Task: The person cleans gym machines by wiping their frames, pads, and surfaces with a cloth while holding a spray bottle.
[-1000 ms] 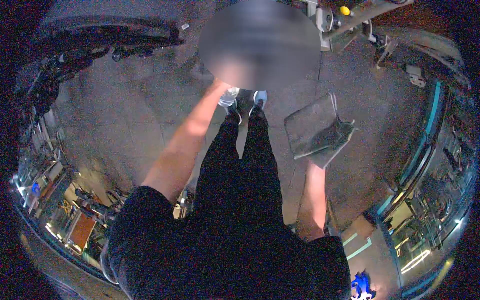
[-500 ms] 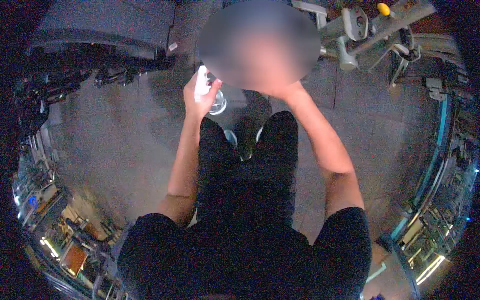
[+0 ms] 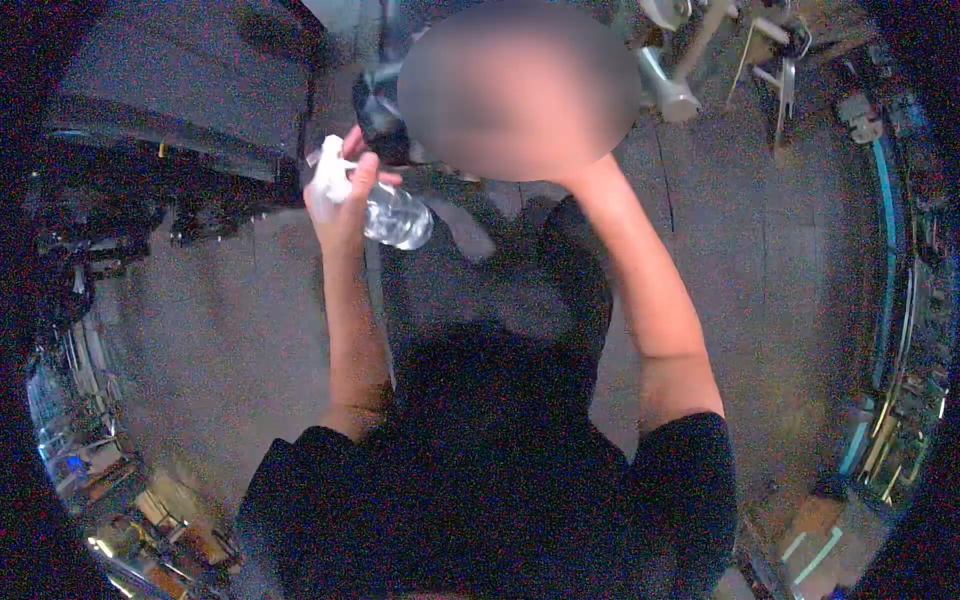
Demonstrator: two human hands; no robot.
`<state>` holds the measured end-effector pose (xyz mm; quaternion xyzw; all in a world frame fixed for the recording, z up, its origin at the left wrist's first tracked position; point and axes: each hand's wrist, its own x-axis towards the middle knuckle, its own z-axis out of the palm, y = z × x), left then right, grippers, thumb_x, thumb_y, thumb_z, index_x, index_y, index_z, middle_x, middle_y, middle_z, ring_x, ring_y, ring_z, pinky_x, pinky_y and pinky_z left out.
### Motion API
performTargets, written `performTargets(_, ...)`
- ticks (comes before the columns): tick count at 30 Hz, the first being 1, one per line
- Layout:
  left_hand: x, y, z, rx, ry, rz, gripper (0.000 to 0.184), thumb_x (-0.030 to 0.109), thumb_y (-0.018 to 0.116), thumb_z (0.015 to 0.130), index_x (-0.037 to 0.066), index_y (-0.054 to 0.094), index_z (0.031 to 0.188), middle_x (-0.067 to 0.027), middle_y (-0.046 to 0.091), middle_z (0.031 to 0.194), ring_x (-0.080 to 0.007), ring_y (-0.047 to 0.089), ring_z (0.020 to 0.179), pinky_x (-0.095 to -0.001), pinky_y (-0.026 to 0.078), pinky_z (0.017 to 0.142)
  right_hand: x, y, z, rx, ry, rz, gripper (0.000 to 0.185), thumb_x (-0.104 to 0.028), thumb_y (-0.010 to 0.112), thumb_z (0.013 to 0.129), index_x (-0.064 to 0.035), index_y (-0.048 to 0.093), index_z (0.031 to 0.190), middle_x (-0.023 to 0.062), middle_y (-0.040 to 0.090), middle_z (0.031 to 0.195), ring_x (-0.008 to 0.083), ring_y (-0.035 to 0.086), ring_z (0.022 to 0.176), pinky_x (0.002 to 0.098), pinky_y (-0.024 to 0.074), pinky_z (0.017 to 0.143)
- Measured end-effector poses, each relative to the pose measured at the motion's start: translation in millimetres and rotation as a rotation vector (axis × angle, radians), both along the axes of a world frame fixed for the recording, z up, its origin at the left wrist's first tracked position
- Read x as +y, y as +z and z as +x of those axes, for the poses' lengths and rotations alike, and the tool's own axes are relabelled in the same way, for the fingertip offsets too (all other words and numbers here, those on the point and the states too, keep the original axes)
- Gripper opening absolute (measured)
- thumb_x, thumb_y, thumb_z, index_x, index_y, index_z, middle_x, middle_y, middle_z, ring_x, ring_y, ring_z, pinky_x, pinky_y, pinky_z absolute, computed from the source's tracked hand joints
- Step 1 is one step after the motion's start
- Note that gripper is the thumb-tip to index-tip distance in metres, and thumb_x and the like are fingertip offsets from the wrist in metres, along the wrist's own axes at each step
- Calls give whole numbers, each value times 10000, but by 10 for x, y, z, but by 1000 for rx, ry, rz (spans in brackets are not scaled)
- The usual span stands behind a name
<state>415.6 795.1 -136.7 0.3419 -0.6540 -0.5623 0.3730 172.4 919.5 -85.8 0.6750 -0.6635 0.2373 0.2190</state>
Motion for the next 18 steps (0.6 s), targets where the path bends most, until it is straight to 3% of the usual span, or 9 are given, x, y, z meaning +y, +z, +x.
performTargets(3,38,24,-8,-2,6,-50,525,152,725,956,-145,567,1358,-227,683,1298,-199,758,773,-307,573,741,120,-185,-186,-96,-12,-71,1013,-721,747,736,-69,520,1477,214,554,1435,418,505,1357,515,365,1177)
performTargets(4,45,44,9,-62,-8,-119,522,123,715,941,-151,561,1358,-214,725,1214,-197,758,763,-299,567,752,64,-192,-119,-103,-4,-75,1013,-721,747,736,-69,520,1477,214,554,1435,418,505,1357,515,365,1177)
performTargets(6,59,-11,11,30,-6,-93,482,84,694,928,-153,578,1331,-200,763,1089,-203,759,760,-288,562,744,-130,-76,73,80,-148,-60,935,-715,705,791,6,572,1372,220,589,1359,407,550,1281,505,410,1128)
performTargets(8,76,-19,66,51,-9,-31,374,46,693,920,-140,629,1237,-166,754,1015,-195,752,743,-285,558,689,-435,98,340,52,-116,39,832,-713,607,880,66,621,1171,219,645,1157,368,601,1085,481,469,975)
performTargets(12,28,-82,126,154,-103,-9,145,-14,678,903,-105,676,1016,-117,735,861,-196,750,728,-282,545,617,-961,276,729,-72,-39,312,748,-635,612,919,44,621,1232,223,646,1211,366,614,1106,441,480,990)
performTargets(14,84,-58,107,176,-115,-22,126,-9,674,908,-92,676,1002,-115,742,828,-193,750,723,-275,535,604,-925,260,707,-101,-21,397,729,-626,605,927,41,628,1220,212,650,1206,356,619,1101,429,482,983)
performTargets(16,92,-74,162,59,-117,20,122,32,642,929,-59,667,1007,-132,747,883,-215,752,738,-320,568,630,-731,58,677,-35,37,49,741,-614,606,930,36,612,1285,222,640,1241,384,608,1150,453,465,1036)
performTargets(17,65,-84,184,3,-147,62,267,19,621,928,-105,652,1162,-156,759,923,-208,759,788,-348,585,856,-554,-39,655,52,-11,-67,840,-591,705,843,-28,542,1444,211,563,1424,408,524,1326,486,397,1138)
performTargets(18,88,-62,148,7,-158,55,267,19,621,928,-105,652,1162,-156,759,923,-208,759,788,-348,585,856,-340,-164,596,57,-22,-73,840,-591,705,843,-28,542,1444,211,563,1424,408,524,1326,486,397,1138)
